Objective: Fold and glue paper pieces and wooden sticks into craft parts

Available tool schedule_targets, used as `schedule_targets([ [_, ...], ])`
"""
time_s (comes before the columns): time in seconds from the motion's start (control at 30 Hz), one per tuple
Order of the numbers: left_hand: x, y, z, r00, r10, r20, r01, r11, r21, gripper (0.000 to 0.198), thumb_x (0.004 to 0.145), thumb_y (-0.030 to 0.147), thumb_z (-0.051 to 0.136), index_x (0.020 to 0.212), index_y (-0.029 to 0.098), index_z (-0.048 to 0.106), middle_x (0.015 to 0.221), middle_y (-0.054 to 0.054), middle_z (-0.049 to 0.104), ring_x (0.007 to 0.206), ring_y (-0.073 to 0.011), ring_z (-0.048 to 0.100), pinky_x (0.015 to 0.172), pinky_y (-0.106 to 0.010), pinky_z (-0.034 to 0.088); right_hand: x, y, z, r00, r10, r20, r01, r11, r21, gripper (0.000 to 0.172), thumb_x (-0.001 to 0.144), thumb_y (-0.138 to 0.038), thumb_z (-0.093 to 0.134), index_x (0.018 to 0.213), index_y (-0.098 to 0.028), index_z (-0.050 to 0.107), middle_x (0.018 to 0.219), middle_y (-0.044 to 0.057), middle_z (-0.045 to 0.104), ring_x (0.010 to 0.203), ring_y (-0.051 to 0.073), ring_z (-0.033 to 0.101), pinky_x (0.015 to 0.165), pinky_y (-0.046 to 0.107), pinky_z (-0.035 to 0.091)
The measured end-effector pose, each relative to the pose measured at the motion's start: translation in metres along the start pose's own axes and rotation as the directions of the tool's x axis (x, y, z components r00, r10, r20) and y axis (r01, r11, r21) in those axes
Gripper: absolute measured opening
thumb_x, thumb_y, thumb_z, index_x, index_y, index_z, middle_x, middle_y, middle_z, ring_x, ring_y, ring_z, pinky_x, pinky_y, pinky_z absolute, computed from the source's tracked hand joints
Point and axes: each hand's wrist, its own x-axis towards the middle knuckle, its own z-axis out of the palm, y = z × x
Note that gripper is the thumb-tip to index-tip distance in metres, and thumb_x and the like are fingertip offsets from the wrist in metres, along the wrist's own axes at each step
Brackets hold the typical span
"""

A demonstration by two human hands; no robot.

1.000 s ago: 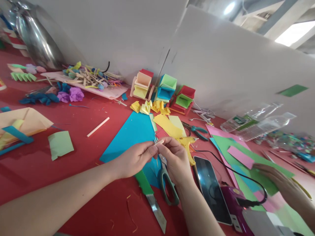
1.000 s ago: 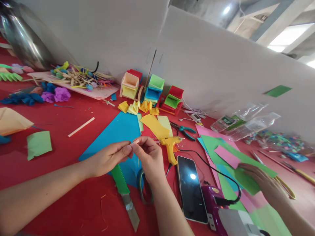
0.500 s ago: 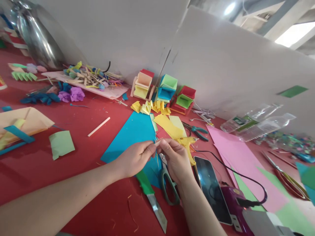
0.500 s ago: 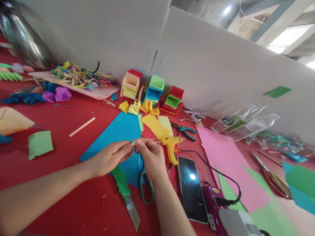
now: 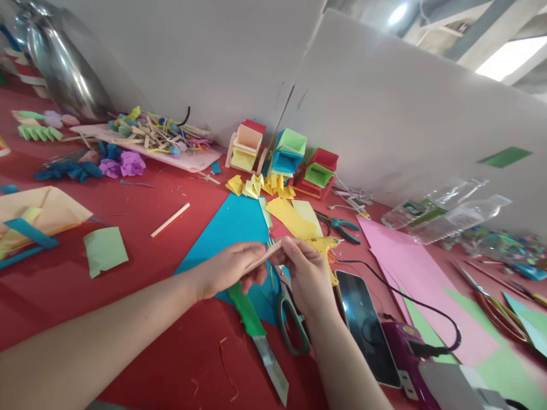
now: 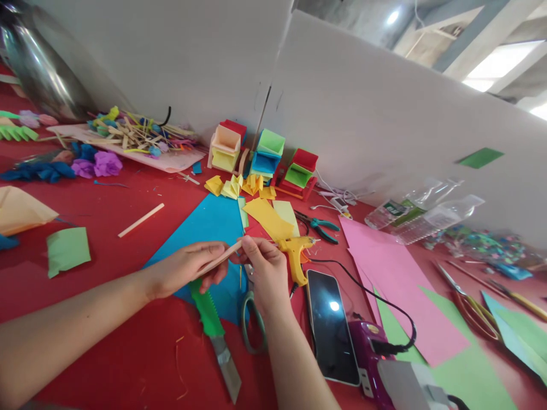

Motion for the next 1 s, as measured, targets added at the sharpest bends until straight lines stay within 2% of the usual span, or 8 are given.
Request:
schedule_targets([
  [0.3,-0.001,0.001,-0.016,0.977,-0.083,0.195,0.138,0.947,-0.289,0.017,0.083,0.031,0.054,0.086,0.016,0.06,0.072,-0.004,0.066,0.057,-0.0101,0.058,0.051,-0.02,0.043,0.01,-0.009,-0.025,0.99,-0.141,-0.006,0.125,0.894,-0.431,0.038,0.081,-0.048,0.048,0.092,-0.017,0.065,0.074,0.003,0.064,0.064,0.014,0.057,0.065,0.028,0.045],
  [0.37,-0.001,0.003,-0.016,0.984,-0.061,0.166,0.116,0.932,-0.343,0.014,0.082,0.029,0.056,0.085,0.016,0.06,0.08,-0.005,0.067,0.061,-0.0108,0.06,0.053,-0.021,0.045,0.016,-0.015,-0.042,0.965,-0.223,-0.139,0.053,0.683,-0.729,0.038,0.079,-0.045,0.05,0.099,-0.015,0.063,0.085,0.008,0.066,0.073,0.018,0.06,0.072,0.032,0.045],
  [0.43,0.0,0.003,-0.017,0.993,-0.035,0.113,0.077,0.917,-0.39,0.013,0.08,0.027,0.059,0.084,0.015,0.06,0.087,-0.005,0.066,0.065,-0.011,0.06,0.055,-0.022,0.046,0.021,-0.021,-0.059,0.95,-0.205,-0.237,-0.169,0.302,-0.938,0.038,0.077,-0.038,0.052,0.106,-0.015,0.059,0.098,0.012,0.064,0.086,0.026,0.06,0.076,0.038,0.044],
  [0.5,0.002,0.003,-0.017,0.998,-0.026,0.052,0.046,0.901,-0.431,0.012,0.079,0.027,0.06,0.083,0.015,0.06,0.083,-0.003,0.064,0.066,-0.0109,0.06,0.057,-0.023,0.048,0.024,-0.025,-0.07,0.941,-0.118,-0.316,-0.316,0.019,-0.948,0.044,0.076,-0.04,0.051,0.113,-0.016,0.055,0.108,0.015,0.061,0.095,0.032,0.058,0.076,0.042,0.043],
  [0.57,0.003,0.002,-0.018,1.0,-0.026,-0.001,0.023,0.886,-0.463,0.012,0.078,0.026,0.062,0.084,0.016,0.06,0.075,-0.001,0.061,0.066,-0.0109,0.059,0.059,-0.024,0.049,0.026,-0.025,-0.073,0.932,-0.022,-0.361,-0.361,-0.103,-0.927,0.051,0.076,-0.045,0.05,0.117,-0.016,0.05,0.112,0.017,0.059,0.098,0.034,0.058,0.074,0.043,0.044],
  [0.7,0.005,0.0,-0.02,0.999,-0.02,-0.045,-0.004,0.879,-0.478,0.02,0.077,0.027,0.064,0.092,0.015,0.062,0.071,-0.001,0.059,0.066,-0.0107,0.058,0.063,-0.024,0.048,0.028,-0.021,-0.072,0.929,0.035,-0.37,-0.364,-0.115,-0.924,0.053,0.075,-0.045,0.05,0.119,-0.016,0.046,0.108,0.016,0.062,0.098,0.033,0.059,0.072,0.039,0.044],
  [0.87,0.005,0.002,-0.021,0.996,-0.004,-0.084,-0.038,0.873,-0.486,0.018,0.075,0.026,0.065,0.089,0.015,0.065,0.07,-0.001,0.057,0.062,-0.0086,0.053,0.056,-0.02,0.044,0.03,-0.018,-0.078,0.933,-0.051,-0.356,-0.357,-0.011,-0.934,0.051,0.07,-0.037,0.051,0.115,-0.013,0.049,0.097,0.015,0.066,0.089,0.03,0.061,0.067,0.034,0.043],
  [1.0,0.006,0.003,-0.021,0.993,0.021,-0.117,-0.076,0.871,-0.485,0.018,0.074,0.027,0.066,0.089,0.016,0.065,0.072,0.0,0.056,0.062,-0.0084,0.052,0.054,-0.02,0.043,0.03,-0.022,-0.082,0.896,-0.244,-0.371,-0.303,0.275,-0.912,0.052,0.064,-0.038,0.058,0.109,-0.012,0.054,0.081,0.01,0.065,0.076,0.026,0.061,0.063,0.033,0.043],
])
